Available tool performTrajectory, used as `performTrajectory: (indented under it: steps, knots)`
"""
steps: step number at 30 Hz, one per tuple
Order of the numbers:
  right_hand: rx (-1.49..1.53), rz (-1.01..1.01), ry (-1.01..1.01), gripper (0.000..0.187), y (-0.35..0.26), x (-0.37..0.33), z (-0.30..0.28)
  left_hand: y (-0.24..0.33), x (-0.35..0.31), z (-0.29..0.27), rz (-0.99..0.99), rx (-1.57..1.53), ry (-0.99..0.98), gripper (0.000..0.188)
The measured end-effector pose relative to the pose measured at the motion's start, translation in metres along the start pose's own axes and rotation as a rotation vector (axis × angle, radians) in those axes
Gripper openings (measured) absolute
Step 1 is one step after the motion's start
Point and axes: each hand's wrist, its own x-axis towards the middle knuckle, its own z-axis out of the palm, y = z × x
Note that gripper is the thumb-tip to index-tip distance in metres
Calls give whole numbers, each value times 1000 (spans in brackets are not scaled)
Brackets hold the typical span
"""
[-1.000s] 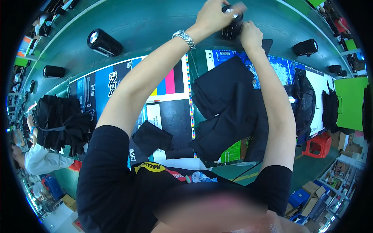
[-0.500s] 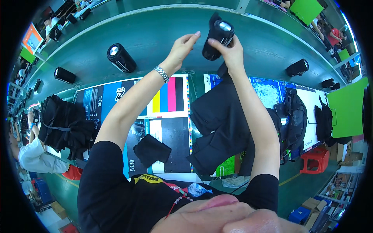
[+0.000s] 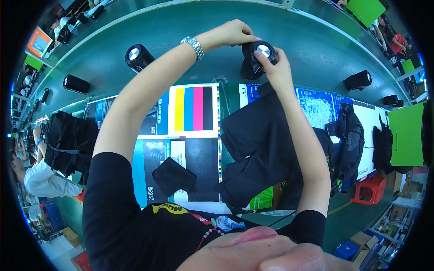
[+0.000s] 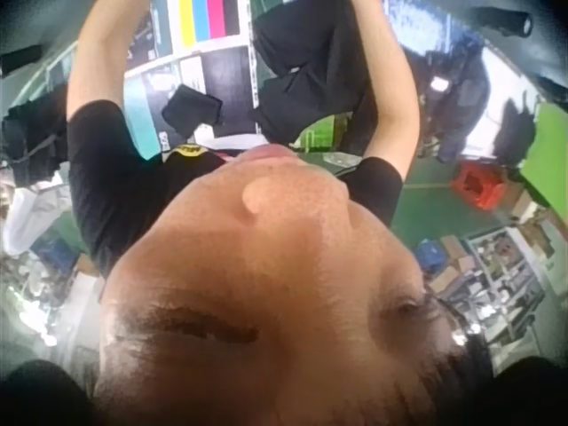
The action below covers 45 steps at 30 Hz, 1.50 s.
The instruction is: The person picks up and turns over several black fabric components one by one, stretching the edges and pressing the material against the top of a black cylindrical device on the table.
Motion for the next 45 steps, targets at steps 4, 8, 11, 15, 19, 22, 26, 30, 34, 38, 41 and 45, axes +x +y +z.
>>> performTrajectory:
  steps: [4,8,11,15,19,22,26,30,34,38,41,45]
  knots:
    - [3,37,-47,80,-9,2,3,-17,6,-5,-58,-171,-87,34]
    - [-51,4,-19,79,16,8,1,16,4,-2,297,453,129,39]
    - [-130,-8,-2,77,13,13,0,38,-3,0,724,410,439,24]
    - [-178,10,-23,76,25,29,-12,56,-10,7,794,226,339,19]
    - [-188,-12,-78,79,8,28,-17,45,-19,9,569,72,375,19]
    - [-282,-215,-172,81,21,25,-44,48,-16,14,832,65,454,16]
    - [-595,-20,-665,63,1,25,-106,51,-26,21,552,-454,516,16]
    - [-323,327,-370,43,20,45,-111,3,13,38,219,-982,628,42]
    - [393,339,201,43,51,85,-56,41,36,97,-36,-1519,325,54]
    - [873,286,143,38,42,81,-12,30,33,111,124,-1439,417,61]
    - [708,80,246,31,59,72,-14,34,26,128,191,-1535,575,59]
    - [470,-17,360,21,80,66,-25,26,34,150,134,-1393,661,55]
